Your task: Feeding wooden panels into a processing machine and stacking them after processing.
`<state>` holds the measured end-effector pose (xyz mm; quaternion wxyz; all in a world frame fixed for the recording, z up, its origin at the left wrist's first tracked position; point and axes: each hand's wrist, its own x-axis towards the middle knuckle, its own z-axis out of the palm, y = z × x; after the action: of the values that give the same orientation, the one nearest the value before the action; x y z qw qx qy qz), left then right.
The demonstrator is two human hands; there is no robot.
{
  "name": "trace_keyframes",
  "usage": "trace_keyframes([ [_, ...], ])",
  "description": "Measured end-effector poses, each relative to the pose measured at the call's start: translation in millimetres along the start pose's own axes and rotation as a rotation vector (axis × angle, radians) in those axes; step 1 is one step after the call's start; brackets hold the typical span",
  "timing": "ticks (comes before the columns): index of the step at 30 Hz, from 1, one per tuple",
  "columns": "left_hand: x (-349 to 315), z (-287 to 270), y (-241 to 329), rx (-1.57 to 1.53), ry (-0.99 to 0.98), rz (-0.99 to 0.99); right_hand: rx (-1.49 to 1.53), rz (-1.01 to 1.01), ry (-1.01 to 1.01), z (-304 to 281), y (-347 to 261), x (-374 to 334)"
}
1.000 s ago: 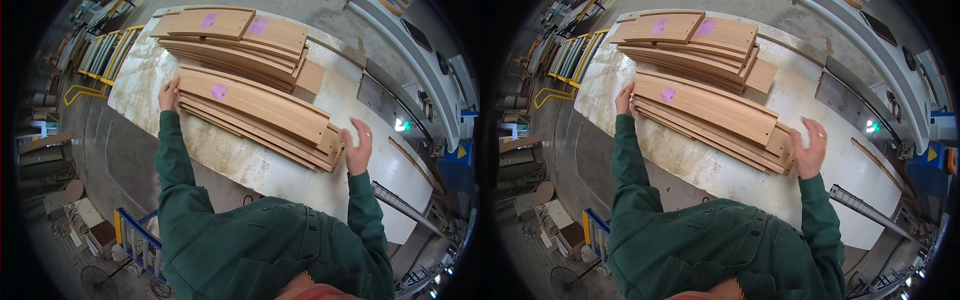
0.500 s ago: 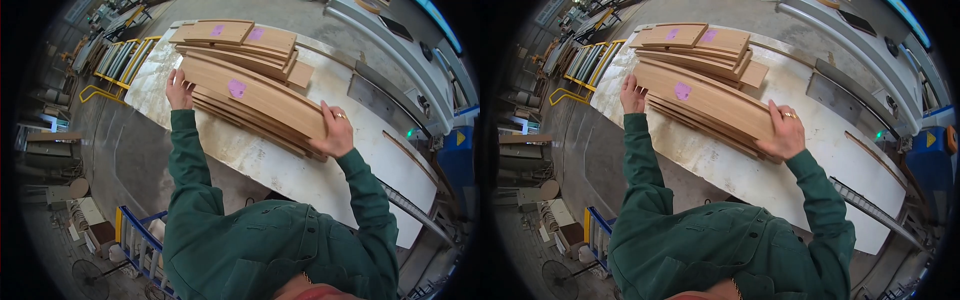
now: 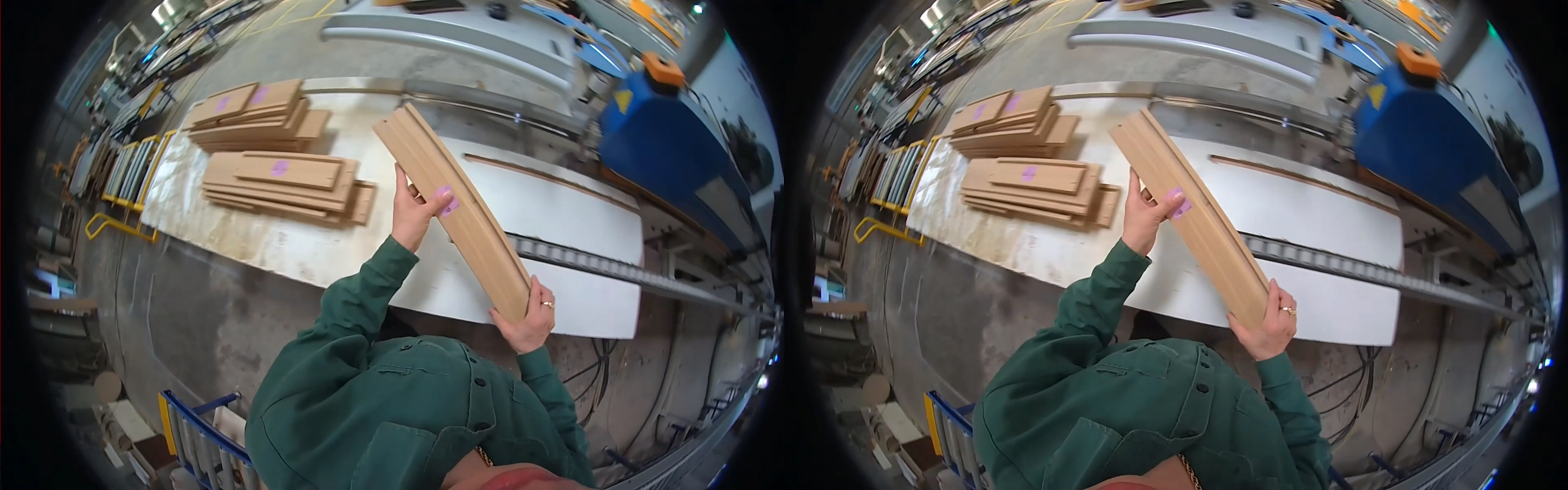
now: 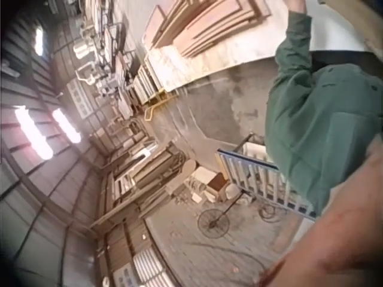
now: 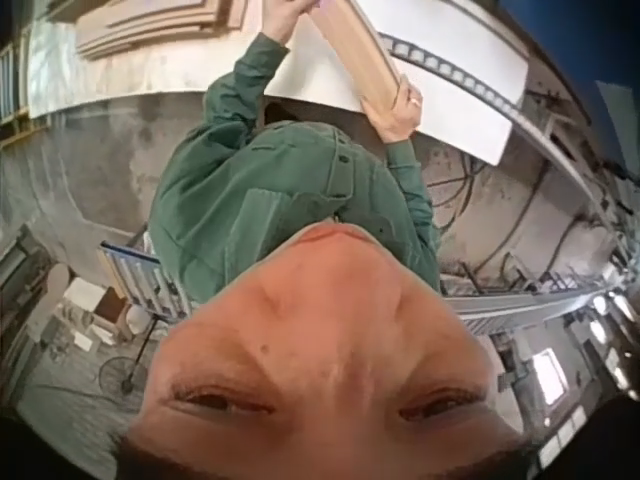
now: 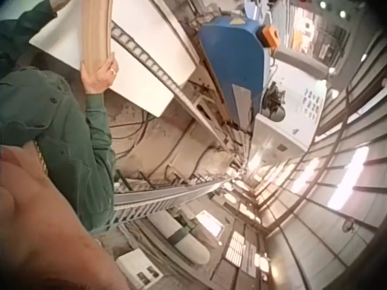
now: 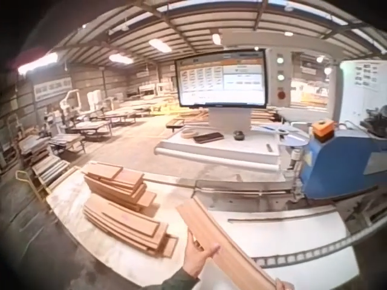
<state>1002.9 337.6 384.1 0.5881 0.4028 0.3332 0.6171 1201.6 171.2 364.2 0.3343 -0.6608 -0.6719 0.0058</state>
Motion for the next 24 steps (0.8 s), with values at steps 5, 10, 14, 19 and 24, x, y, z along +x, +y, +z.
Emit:
trace_keyframes([
  [5,14.5,64.8,-93.0,0.097,-0.052,-0.267,-0.057,0.261,-0.078,-30.1,45.1,-34.7],
  [10,52.9,127.9,-176.8,0.239,-0.06,-0.385,-0.172,0.439,-0.046,-26.8,88.8,-33.8],
  [14,101.6,135.7,-232.7,0.301,-0.115,-0.39,-0.187,0.414,-0.024,-14.4,108.6,-26.8],
  [19,126.6,156.2,-240.5,0.973,-0.159,-0.098,-0.178,0.36,0.119,-21.4,119.3,-42.6],
  [24,128.0,154.6,-206.8,1.292,-0.154,0.122,0.451,0.94,0.218,-12.6,106.4,-62.8],
])
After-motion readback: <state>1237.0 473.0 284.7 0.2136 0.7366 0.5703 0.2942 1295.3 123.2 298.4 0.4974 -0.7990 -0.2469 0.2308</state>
